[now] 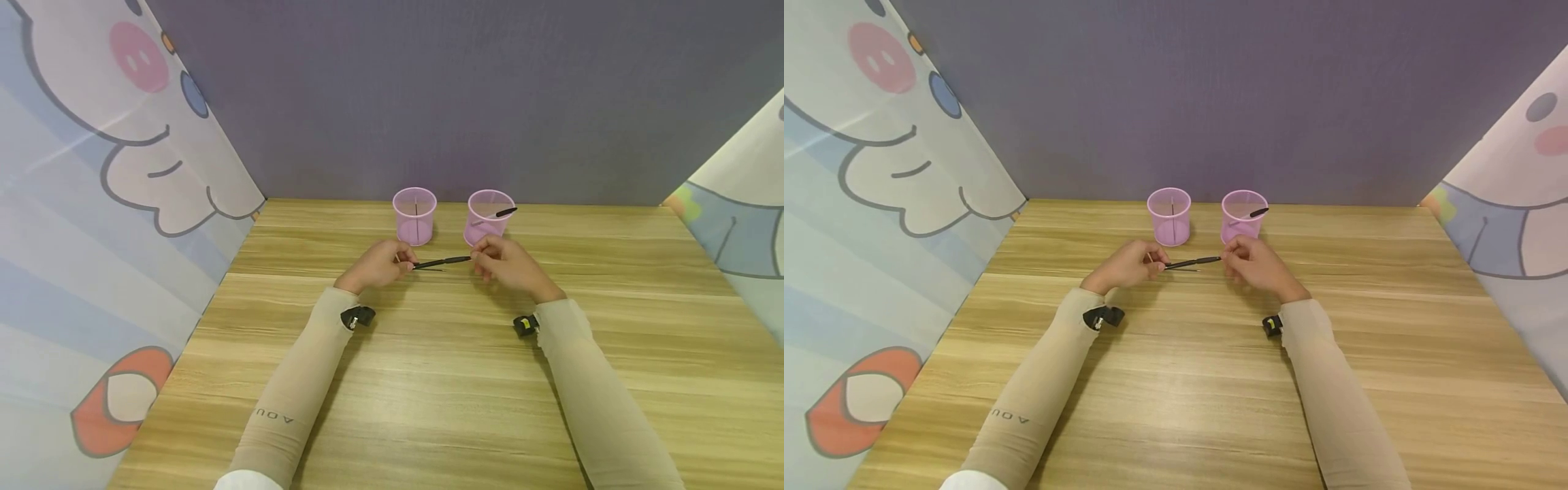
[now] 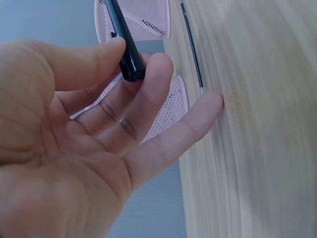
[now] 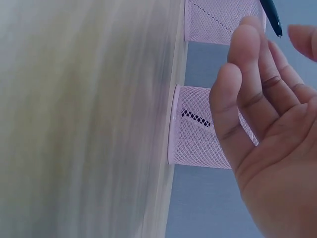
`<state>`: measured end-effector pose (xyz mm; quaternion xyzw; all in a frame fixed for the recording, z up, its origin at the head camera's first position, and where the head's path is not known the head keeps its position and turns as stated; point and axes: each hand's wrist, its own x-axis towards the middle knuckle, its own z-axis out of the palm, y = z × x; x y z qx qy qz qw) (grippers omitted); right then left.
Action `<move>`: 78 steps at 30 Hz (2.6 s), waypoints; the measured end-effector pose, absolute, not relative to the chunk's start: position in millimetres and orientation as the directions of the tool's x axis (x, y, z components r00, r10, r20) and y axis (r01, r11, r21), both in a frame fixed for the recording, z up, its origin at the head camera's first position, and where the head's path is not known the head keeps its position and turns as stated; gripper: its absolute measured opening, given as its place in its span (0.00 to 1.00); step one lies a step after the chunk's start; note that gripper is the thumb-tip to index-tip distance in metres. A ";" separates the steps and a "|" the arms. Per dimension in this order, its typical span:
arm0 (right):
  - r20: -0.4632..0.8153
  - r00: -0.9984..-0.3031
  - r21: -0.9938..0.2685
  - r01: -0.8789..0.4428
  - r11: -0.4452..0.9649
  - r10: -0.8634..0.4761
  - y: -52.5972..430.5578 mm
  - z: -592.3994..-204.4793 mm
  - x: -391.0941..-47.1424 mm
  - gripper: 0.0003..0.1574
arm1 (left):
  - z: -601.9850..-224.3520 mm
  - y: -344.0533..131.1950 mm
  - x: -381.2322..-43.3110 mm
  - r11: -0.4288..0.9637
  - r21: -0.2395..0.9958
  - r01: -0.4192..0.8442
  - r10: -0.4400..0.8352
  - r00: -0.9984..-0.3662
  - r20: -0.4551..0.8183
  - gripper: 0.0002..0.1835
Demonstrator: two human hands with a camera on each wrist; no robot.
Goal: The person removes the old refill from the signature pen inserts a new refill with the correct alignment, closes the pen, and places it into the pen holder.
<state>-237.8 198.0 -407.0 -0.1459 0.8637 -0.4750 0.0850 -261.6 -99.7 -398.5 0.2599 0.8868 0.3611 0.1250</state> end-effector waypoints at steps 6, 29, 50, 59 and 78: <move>-0.024 -0.943 -0.867 -0.145 0.477 -0.331 197.5 -405.6 -237.1 0.10 | -398.5 -100.1 -260.8 0.609 0.705 0.365 0.546 -0.837 -0.037 0.05; 0.003 -0.931 -0.854 -0.192 0.484 -0.364 197.5 -411.1 -241.3 0.09 | -398.7 -99.3 -260.9 0.615 0.697 0.370 0.545 -0.837 -0.037 0.05; -0.024 -0.921 -0.842 -0.191 0.505 -0.389 198.2 -413.2 -240.4 0.15 | -396.1 -98.2 -258.8 0.618 0.694 0.369 0.550 -0.834 -0.046 0.05; -0.017 -0.920 -0.833 -0.204 0.515 -0.391 197.3 -414.1 -239.8 0.17 | -395.3 -97.8 -257.0 0.622 0.694 0.363 0.544 -0.838 -0.050 0.05; -0.022 -0.921 -0.841 -0.193 0.505 -0.388 195.4 -411.8 -236.3 0.20 | -395.3 -99.8 -256.5 0.613 0.698 0.371 0.552 -0.833 -0.042 0.05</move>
